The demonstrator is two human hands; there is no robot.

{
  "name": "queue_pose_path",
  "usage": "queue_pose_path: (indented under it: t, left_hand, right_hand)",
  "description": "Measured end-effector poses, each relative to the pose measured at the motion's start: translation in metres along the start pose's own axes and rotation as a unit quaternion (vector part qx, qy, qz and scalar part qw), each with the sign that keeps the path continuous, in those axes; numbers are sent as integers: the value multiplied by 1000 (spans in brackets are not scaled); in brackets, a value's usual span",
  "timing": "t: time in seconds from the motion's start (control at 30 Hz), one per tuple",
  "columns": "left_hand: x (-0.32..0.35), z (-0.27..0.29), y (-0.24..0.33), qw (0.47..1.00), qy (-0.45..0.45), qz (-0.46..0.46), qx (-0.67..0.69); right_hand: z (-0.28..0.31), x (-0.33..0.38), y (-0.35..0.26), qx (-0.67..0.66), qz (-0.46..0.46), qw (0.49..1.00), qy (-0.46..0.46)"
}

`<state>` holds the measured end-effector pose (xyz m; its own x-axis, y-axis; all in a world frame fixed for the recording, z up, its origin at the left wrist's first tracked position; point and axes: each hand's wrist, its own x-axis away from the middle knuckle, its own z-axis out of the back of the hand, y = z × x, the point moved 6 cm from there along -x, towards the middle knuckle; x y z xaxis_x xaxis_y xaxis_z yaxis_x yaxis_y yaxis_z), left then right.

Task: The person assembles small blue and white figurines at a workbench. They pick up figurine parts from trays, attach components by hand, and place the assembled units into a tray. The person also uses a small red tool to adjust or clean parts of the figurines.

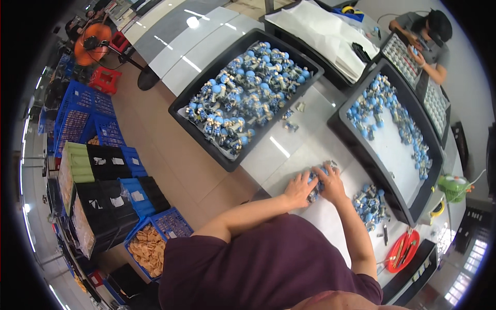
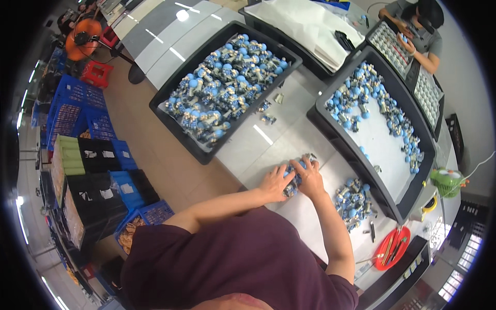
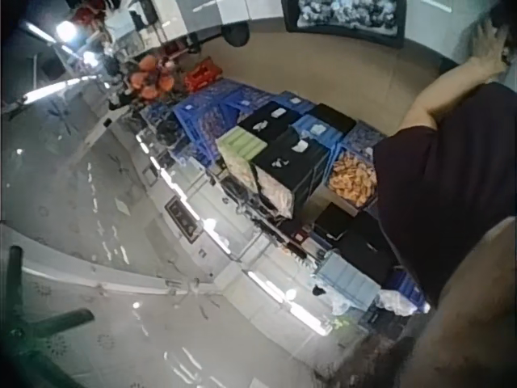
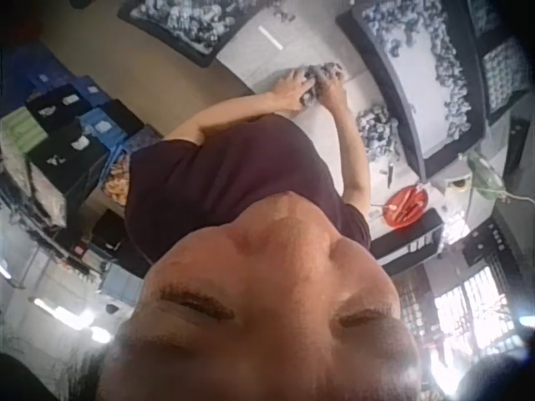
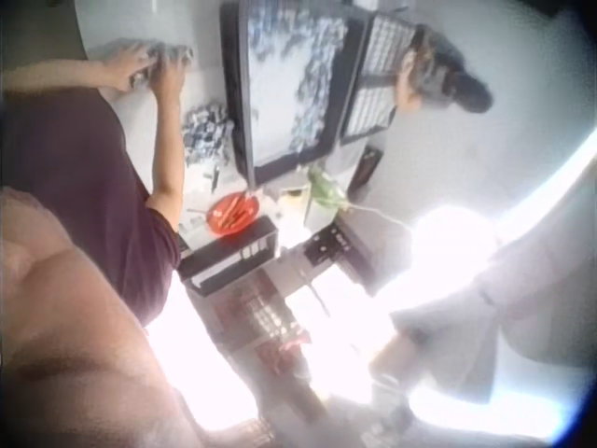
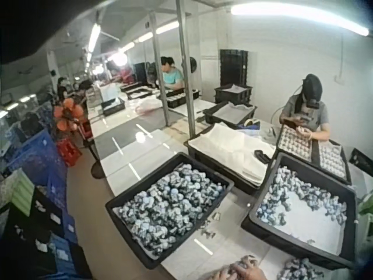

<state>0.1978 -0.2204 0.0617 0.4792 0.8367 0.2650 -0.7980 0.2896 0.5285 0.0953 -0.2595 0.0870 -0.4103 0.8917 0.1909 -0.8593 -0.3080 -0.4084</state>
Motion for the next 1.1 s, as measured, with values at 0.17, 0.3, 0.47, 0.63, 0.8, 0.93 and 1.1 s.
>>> queue_pose_path:
  t: [0.17, 0.3, 0.47, 0.63, 0.8, 0.93, 1.1]
  left_hand:
    - [5, 10, -9, 998, 43, -41, 21]
    - [7, 39, -15, 994, 89, -68, 4]
    - [10, 102, -22, 978, 190, -88, -7]
    - [2, 208, -45, 958, 272, -87, -39]
    - [-35, 268, -107, 948, 309, -56, -47]
    - [-63, 270, -166, 974, 227, -11, -5]
    - [-85, 260, -200, 984, 175, 31, 2]
  right_hand:
    - [11, -1, -9, -40, -12, 999, 29]
    - [31, -16, -24, -51, 14, 997, 63]
    - [83, -50, -67, -46, 82, 988, 125]
    - [146, -115, -120, -15, 178, 967, 181]
    - [150, -211, -137, -46, 216, 956, 195]
    - [109, -269, -131, -70, 196, 970, 126]
    - [86, -300, -118, -119, 143, 978, 93]
